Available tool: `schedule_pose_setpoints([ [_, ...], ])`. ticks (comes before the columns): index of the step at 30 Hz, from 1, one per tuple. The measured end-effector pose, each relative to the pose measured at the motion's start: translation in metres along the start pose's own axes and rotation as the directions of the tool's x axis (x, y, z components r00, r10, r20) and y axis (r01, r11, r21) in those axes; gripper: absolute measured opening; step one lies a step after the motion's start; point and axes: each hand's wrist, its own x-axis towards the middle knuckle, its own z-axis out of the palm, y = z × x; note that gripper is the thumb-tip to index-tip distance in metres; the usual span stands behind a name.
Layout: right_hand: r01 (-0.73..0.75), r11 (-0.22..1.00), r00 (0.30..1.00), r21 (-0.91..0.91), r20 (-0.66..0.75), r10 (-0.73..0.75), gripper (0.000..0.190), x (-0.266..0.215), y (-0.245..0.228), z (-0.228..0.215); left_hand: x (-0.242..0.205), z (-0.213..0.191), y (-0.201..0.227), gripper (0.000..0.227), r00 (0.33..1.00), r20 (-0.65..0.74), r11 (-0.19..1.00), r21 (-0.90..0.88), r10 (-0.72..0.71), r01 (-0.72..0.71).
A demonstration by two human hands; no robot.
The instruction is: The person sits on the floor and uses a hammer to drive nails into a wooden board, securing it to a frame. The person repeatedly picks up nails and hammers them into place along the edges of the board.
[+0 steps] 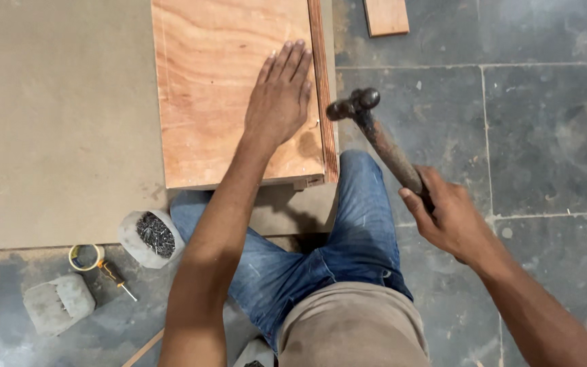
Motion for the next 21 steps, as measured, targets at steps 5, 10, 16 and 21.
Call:
schedule_pose_setpoints([
  [5, 0.207, 0.977, 0.968, -0.047, -0.135, -0.212, 0.04, 0.001, -0.022, -0.023, 0.0, -0.001, -0.002, 0.05, 0.998, 0.044, 0.998, -0.044, -0.035, 0.037],
  [10, 0.133, 0.988, 0.988, -0.081, -0.064, -0.138, 0.034, 0.016, -0.027, -0.021, 0.001, -0.001, -0.004, 0.05, 1.0, 0.024, 0.999, -0.024, -0.02, 0.021],
  [16, 0.109, 0.983, 0.994, -0.148, 0.023, -0.107, 0.03, 0.031, -0.024, -0.01, -0.001, -0.006, 0.0, 0.05, 0.997, 0.046, 0.997, -0.049, -0.056, 0.058],
  [21, 0.357, 0.926, 0.875, -0.127, -0.302, -0.379, 0.023, 0.009, -0.023, -0.028, 0.0, -0.007, 0.002, 0.049, 0.996, 0.059, 0.997, -0.051, -0.062, 0.065],
])
